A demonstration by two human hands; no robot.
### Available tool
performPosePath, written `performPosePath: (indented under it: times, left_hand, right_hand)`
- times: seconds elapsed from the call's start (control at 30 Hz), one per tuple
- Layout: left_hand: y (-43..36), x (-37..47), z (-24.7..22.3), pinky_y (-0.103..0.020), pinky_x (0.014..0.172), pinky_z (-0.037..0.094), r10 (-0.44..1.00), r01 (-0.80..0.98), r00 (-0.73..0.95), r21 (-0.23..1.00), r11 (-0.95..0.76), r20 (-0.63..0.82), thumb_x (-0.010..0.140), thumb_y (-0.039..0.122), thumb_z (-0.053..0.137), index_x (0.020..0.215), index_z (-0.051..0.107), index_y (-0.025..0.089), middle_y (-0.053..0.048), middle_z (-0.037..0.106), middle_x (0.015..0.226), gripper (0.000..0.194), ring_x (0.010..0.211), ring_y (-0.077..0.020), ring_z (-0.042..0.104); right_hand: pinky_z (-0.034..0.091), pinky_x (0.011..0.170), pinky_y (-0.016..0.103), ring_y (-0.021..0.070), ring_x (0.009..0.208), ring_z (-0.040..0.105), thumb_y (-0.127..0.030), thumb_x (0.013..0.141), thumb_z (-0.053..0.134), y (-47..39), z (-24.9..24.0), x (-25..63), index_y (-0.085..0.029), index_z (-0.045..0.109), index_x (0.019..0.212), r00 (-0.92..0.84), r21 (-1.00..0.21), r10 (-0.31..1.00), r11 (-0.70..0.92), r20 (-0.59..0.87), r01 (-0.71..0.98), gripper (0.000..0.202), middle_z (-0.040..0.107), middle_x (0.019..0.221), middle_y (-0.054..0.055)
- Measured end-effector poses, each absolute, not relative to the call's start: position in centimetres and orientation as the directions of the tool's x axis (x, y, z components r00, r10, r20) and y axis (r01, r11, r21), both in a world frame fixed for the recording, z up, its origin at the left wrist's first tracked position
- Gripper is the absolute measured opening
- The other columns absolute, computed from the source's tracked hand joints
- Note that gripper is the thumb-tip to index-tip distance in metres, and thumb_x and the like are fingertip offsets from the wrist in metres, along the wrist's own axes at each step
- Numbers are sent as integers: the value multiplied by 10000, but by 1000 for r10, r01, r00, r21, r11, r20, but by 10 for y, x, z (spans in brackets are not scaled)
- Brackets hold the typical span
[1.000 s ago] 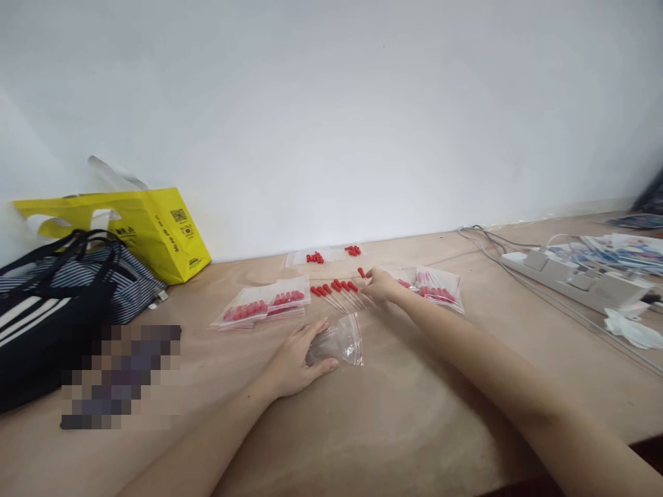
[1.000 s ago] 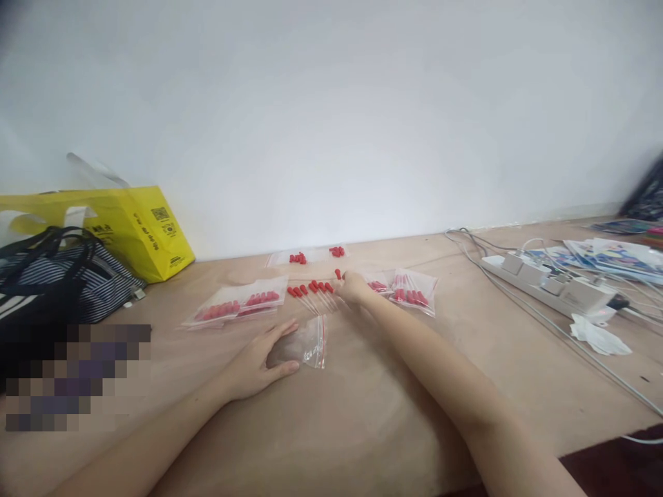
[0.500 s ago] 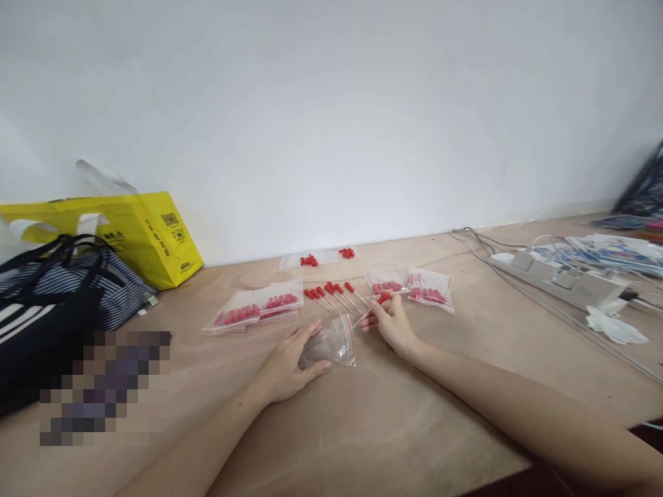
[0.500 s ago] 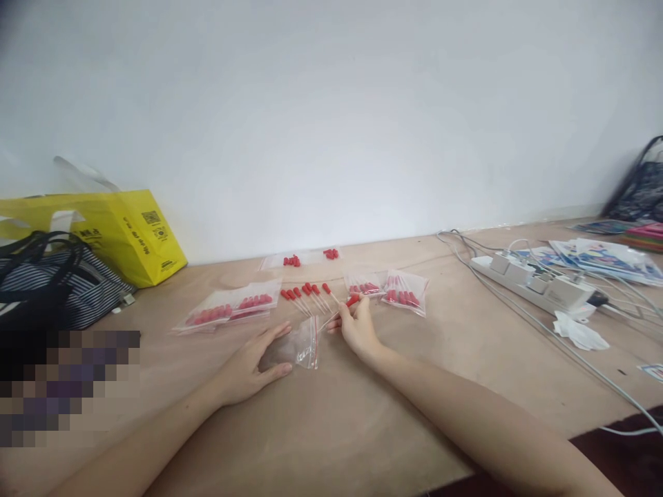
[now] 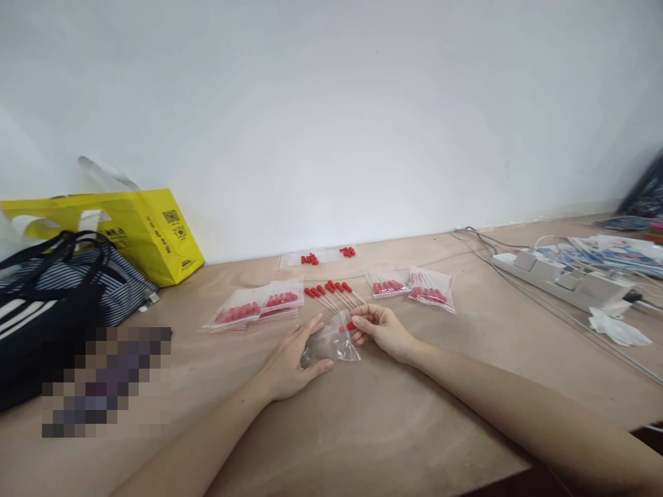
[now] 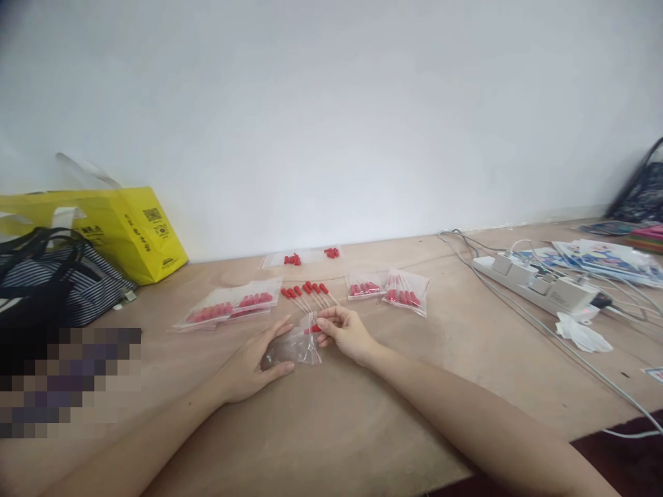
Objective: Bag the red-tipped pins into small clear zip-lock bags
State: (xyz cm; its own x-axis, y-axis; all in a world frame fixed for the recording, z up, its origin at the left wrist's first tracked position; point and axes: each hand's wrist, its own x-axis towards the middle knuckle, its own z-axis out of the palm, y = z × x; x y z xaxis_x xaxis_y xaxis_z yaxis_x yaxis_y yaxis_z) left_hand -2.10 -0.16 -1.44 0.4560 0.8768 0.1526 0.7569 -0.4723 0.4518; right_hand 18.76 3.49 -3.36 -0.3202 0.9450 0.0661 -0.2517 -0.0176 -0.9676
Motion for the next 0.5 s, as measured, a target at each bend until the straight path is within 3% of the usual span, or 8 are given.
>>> performPosePath:
  times: [0.1, 0.2, 0.37, 0.5]
  left_hand:
    - [-2, -17, -12, -418, 986, 251, 870, 751, 474, 452, -481, 138, 757, 385, 521, 1315, 157, 242, -54, 381, 1308, 681, 1196, -232, 329]
    - [-3, -15, -8, -428, 995, 232, 863, 743, 490, 461, -486, 122, 761, 378, 516, 1313, 161, 238, -59, 361, 1321, 672, 1199, -232, 326]
    - [-3, -25, -6, -398, 983, 271, 850, 707, 511, 499, -501, 130, 805, 373, 455, 1297, 217, 239, -51, 367, 1318, 563, 1190, -218, 343]
    - [-3, -38, -6, -356, 963, 309, 841, 699, 528, 502, -510, 119, 808, 358, 455, 1286, 249, 249, -34, 428, 1275, 533, 1152, -204, 397]
  right_hand:
    - [450, 587, 233, 83, 575, 554, -323, 563, 689, 35, -31, 187, -147, 524, 833, -454, -976, 887, -20, 82, -216, 362, 598, 676, -5]
    - [411, 511, 199, 62, 510, 507, -287, 585, 665, 35, -30, 187, -153, 514, 802, -546, -995, 836, 8, 64, -104, 297, 595, 664, -15]
    - [327, 437, 163, 44, 435, 423, -221, 652, 571, 38, -36, 185, -150, 514, 688, -449, -981, 889, 158, 92, 112, 98, 517, 525, -47]
    - [327, 413, 172, 52, 408, 411, -213, 656, 537, 45, -41, 189, -143, 549, 673, -344, -955, 936, 170, 79, 244, 73, 501, 500, -38]
